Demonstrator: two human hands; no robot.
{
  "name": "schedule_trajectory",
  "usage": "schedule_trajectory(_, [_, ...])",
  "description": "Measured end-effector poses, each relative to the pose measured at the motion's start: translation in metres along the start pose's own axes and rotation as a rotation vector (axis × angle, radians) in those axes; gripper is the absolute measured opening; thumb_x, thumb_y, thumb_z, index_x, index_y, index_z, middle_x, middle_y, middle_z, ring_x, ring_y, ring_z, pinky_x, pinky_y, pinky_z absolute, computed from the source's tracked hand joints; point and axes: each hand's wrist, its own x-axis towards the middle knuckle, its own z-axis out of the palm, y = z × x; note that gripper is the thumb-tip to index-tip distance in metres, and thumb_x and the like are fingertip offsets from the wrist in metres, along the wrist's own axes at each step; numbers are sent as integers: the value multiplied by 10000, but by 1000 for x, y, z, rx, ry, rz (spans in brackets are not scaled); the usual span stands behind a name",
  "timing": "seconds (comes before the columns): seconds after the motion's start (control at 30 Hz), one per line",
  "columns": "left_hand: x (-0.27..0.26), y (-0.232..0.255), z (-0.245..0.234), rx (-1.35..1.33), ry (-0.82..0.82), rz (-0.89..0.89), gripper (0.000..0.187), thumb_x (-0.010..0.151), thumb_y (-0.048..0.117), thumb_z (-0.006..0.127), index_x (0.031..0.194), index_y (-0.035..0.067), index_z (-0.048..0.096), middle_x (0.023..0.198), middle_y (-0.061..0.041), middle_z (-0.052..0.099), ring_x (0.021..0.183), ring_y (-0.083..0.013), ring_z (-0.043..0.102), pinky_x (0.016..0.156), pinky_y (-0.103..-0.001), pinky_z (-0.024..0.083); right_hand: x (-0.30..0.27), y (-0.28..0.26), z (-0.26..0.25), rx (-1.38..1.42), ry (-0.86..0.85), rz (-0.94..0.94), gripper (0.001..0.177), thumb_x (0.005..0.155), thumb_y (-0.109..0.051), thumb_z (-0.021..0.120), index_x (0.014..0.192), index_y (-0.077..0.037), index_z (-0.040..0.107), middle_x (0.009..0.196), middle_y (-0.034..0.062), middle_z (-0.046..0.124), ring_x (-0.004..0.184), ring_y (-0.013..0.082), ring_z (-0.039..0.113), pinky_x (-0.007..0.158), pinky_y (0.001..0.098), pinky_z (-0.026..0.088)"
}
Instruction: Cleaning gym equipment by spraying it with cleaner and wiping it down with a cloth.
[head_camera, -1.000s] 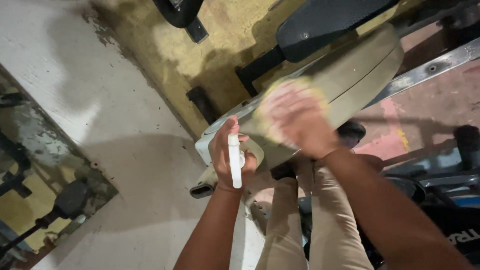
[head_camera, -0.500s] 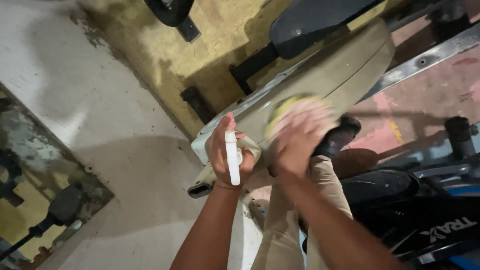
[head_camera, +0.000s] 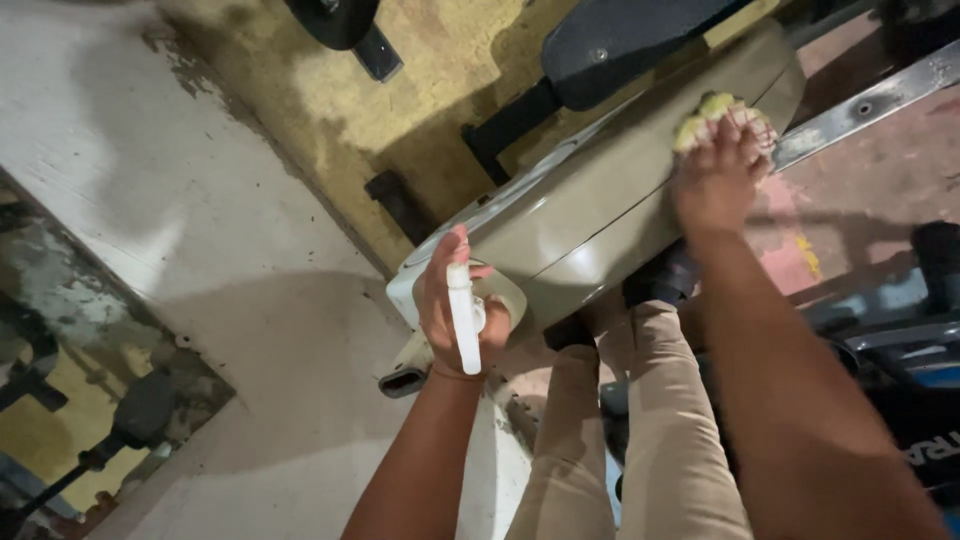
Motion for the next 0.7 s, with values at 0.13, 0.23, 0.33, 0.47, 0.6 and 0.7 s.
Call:
schedule_trajectory(0.13, [3, 2, 6, 23, -1, -3, 629, 810, -56, 581, 1433, -12, 508, 1483, -196, 540, 1286, -315, 626, 875, -346, 666, 4, -138, -27, -234, -180, -18, 439, 1029, -267, 542, 1428, -85, 549, 1575, 169, 447, 1502, 418, 353, 1215, 626, 212])
schedule_trajectory(0.23, [2, 8, 0, 106, -15, -24, 612, 810, -40, 569, 1420, -18, 521, 1468, -201, 552, 1276, -309, 625, 879, -357, 641, -45, -207, -44, -71, -279, -273, 453, 961, -294, 598, 1406, -211, 592, 1513, 63, 517, 1493, 377, 382, 1204, 622, 242])
schedule_trajectory(0.33, [1, 5, 1, 108, -37, -40, 614, 809, -27, 559, 1422, -7, 525, 1475, -203, 540, 1295, -318, 612, 894, -374, 626, -68, -176, -52, 131, -253, -546, 500, 948, -306, 631, 1445, -257, 595, 1521, 21, 552, 1480, 322, 423, 1210, 576, 282])
schedule_trajectory(0.47, [-2, 4, -2, -15, -51, -81, 606, 865, 4, 581, 1464, 36, 491, 1524, -192, 485, 1362, -317, 573, 925, -374, 637, -48, -91, -46, -312, -442, -561, 516, 905, -347, 596, 1398, -194, 589, 1496, 55, 545, 1477, 336, 406, 1234, 533, 266])
schedule_trajectory(0.6, [-1, 3, 0, -78, -40, -68, 586, 904, 21, 579, 1480, 56, 477, 1541, -185, 474, 1385, -297, 559, 938, -370, 642, 3, -29, -44, -259, -273, -183, 741, 845, -237, 529, 1531, 41, 484, 1580, 250, 449, 1496, 462, 368, 1227, 562, 238])
schedule_trajectory(0.7, [5, 11, 1, -48, -38, -90, 561, 923, 8, 553, 1478, 52, 478, 1543, -194, 482, 1407, -299, 556, 943, -368, 635, 27, -27, -34, 70, -62, 140, 487, 1079, -246, 474, 1523, -54, 528, 1614, 236, 415, 1448, 537, 323, 1222, 600, 216])
